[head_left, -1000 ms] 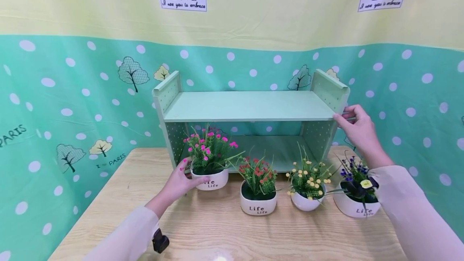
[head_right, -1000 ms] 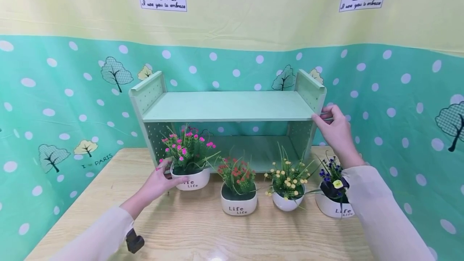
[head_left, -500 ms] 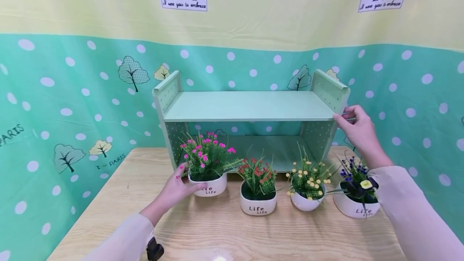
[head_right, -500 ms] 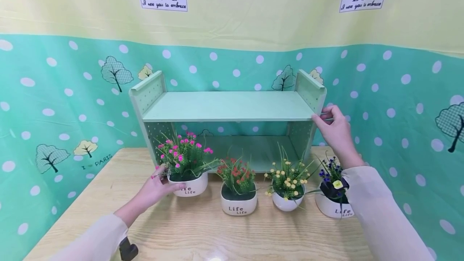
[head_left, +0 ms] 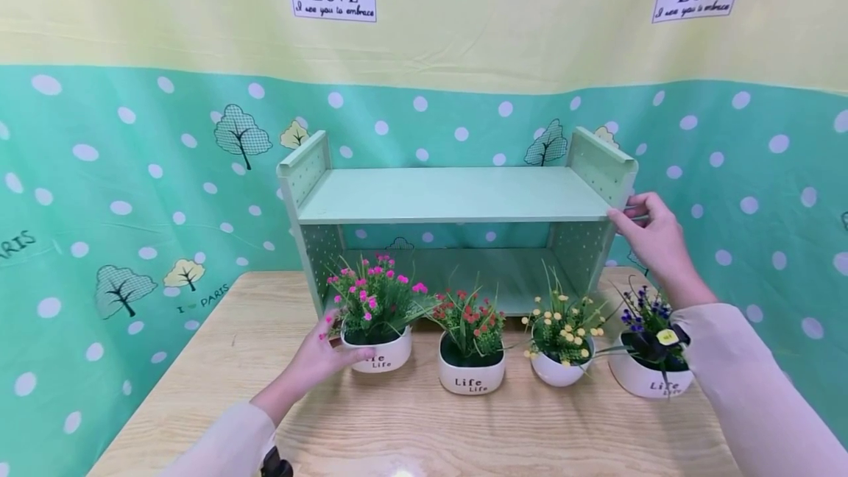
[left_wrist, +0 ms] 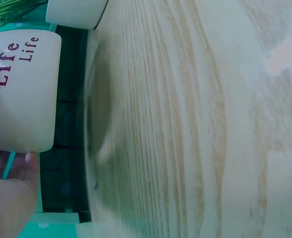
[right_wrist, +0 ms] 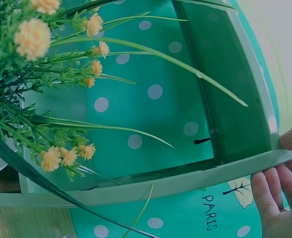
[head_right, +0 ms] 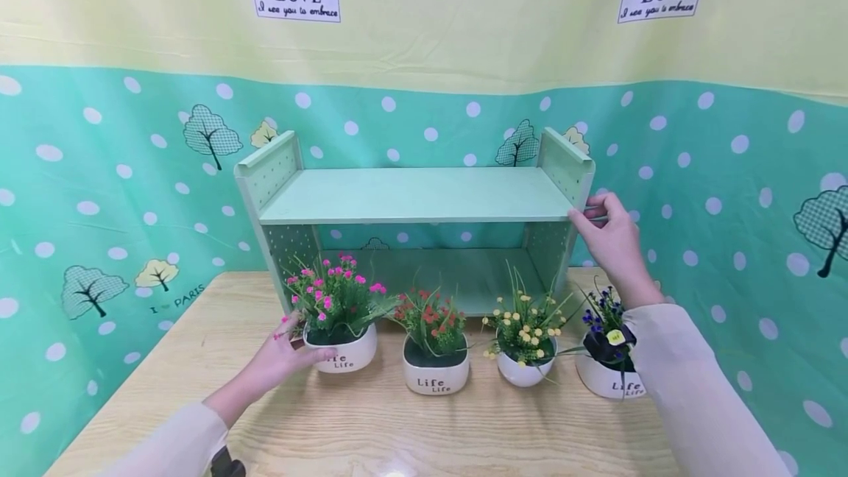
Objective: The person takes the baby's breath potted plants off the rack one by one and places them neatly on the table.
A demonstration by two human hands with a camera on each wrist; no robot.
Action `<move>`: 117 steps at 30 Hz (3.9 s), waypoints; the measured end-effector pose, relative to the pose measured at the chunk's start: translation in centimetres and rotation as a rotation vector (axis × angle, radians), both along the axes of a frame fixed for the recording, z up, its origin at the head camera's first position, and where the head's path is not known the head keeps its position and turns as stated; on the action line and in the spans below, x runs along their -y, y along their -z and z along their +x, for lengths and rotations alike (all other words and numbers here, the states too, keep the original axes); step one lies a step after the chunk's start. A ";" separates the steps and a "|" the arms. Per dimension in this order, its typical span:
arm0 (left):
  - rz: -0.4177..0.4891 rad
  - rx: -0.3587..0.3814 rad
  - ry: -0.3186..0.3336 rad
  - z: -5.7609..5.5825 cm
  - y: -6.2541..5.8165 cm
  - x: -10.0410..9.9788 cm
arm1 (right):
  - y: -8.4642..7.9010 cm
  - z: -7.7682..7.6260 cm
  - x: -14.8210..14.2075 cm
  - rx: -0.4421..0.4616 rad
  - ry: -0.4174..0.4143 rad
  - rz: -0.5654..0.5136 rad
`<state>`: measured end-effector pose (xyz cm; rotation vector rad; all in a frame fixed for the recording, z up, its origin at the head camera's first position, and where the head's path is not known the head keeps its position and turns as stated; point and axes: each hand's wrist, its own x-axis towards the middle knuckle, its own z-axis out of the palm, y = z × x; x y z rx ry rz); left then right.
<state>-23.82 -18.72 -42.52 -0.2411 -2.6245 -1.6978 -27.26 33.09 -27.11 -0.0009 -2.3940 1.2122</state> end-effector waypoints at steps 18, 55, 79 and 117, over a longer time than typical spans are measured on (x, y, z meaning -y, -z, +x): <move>0.073 0.040 0.011 0.8 0.7 0.9 | 0.0 0.1 0.1 -0.005 0.003 0.004; -0.105 0.010 0.037 1.8 2.6 1.4 | 0.1 0.2 0.0 -0.022 0.002 0.002; -0.252 -0.009 0.108 1.0 -0.3 2.0 | -0.1 0.0 0.1 -0.011 -0.001 0.006; -0.458 -0.427 0.211 -1.5 -12.8 4.4 | -1.0 0.7 -0.8 0.085 -0.083 0.051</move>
